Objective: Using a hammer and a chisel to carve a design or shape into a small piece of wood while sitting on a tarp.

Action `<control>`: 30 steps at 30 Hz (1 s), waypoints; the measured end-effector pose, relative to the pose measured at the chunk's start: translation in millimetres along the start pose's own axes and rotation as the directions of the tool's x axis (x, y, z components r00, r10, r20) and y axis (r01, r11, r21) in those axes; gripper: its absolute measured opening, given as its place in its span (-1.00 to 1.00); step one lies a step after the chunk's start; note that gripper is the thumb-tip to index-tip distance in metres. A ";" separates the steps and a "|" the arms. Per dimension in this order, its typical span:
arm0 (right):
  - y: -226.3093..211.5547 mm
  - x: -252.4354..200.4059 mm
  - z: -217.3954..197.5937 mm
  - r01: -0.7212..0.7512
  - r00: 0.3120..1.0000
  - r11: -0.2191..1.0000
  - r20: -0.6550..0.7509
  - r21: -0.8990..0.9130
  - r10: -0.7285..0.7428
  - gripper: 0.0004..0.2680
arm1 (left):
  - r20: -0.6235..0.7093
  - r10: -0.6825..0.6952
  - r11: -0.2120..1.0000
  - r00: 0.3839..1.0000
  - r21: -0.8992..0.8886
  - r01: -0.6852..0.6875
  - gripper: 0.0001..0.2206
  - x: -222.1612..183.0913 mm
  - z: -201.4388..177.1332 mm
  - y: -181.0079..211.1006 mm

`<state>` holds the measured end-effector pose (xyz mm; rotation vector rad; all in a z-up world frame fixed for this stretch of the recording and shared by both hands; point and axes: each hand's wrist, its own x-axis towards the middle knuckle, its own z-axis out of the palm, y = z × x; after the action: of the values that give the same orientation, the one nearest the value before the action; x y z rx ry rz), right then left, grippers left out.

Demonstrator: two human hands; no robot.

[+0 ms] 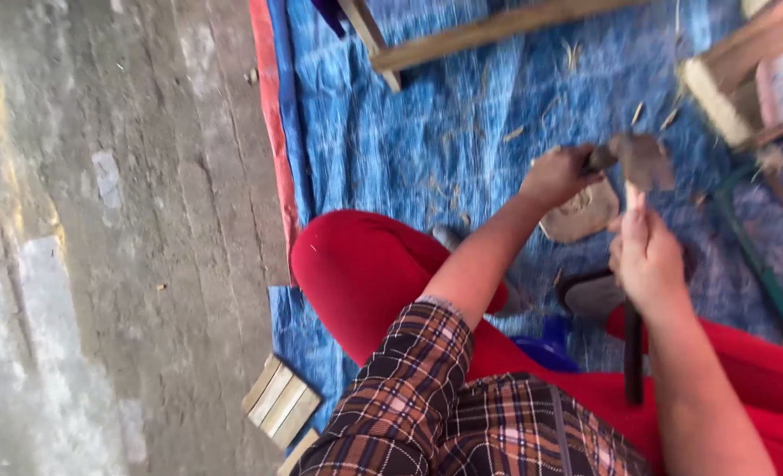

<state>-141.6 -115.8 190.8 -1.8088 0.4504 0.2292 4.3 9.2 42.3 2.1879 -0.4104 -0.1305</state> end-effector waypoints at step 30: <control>18.5 -102.9 -106.8 -0.055 0.993 0.653 -0.025 0.755 0.113 -0.91 | 0.277 0.686 0.684 0.672 -0.559 -0.468 -0.56 -24.2 -198.3 315.5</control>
<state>-250.6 -203.1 244.0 -0.9616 0.5755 0.0205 -48.6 -8.2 411.5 1.4419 -1.2387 -0.3580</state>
